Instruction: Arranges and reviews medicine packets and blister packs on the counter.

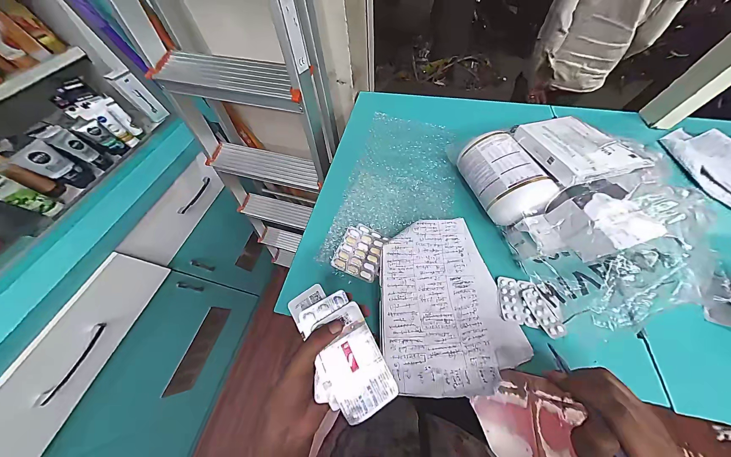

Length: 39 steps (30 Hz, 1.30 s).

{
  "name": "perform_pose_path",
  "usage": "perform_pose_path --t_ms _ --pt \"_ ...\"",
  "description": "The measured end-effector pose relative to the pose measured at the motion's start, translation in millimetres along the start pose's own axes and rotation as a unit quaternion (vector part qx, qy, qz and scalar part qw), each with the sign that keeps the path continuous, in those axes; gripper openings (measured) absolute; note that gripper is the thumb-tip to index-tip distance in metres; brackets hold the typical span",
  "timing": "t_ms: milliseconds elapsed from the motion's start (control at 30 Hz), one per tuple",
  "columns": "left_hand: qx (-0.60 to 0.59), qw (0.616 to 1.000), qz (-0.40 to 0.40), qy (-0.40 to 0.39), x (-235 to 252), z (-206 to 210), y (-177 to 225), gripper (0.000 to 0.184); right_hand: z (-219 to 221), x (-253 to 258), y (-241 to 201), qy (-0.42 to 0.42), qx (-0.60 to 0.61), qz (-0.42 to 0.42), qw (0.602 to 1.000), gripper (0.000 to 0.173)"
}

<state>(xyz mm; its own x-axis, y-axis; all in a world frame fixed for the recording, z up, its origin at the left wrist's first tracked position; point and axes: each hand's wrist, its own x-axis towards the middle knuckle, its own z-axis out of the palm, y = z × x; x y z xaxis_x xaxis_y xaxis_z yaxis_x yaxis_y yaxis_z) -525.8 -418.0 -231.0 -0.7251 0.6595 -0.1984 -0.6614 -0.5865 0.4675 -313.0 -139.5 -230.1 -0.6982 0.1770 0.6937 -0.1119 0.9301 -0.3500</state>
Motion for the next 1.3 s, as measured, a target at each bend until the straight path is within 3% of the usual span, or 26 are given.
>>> perform_pose_path --t_ms 233,367,600,700,800,933,1133,1233,1300 --pt "0.033 0.998 0.024 0.037 -5 18 -11 0.038 -5 5 19 0.034 0.042 0.073 0.996 0.034" --pt "0.029 0.998 0.039 0.033 -6 24 -28 0.034 9 12 11 0.032 0.072 0.022 0.997 0.027" --pt "0.049 0.994 0.034 0.089 -7 57 -55 0.036 33 40 -23 -0.050 0.221 -0.111 0.968 0.039" --pt "0.063 0.992 0.019 0.110 2 60 -60 0.038 47 46 -30 -0.101 0.273 -0.081 0.953 0.054" --pt "0.085 0.985 0.038 0.146 14 69 -63 0.028 63 50 -34 -0.138 0.264 -0.057 0.953 0.064" --pt "0.107 0.986 0.037 0.126 27 67 -70 0.027 80 51 -35 -0.129 0.212 -0.032 0.968 0.053" --pt "0.106 0.992 -0.008 0.071 39 57 -80 0.059 70 54 -21 -0.126 0.293 0.058 0.946 0.036" --pt "0.083 0.995 -0.012 0.050 46 57 -83 0.092 68 55 -17 -0.106 0.309 0.088 0.941 0.036" --pt "0.076 0.996 -0.014 0.048 49 61 -84 0.086 66 57 -13 -0.099 0.332 0.107 0.932 0.036"
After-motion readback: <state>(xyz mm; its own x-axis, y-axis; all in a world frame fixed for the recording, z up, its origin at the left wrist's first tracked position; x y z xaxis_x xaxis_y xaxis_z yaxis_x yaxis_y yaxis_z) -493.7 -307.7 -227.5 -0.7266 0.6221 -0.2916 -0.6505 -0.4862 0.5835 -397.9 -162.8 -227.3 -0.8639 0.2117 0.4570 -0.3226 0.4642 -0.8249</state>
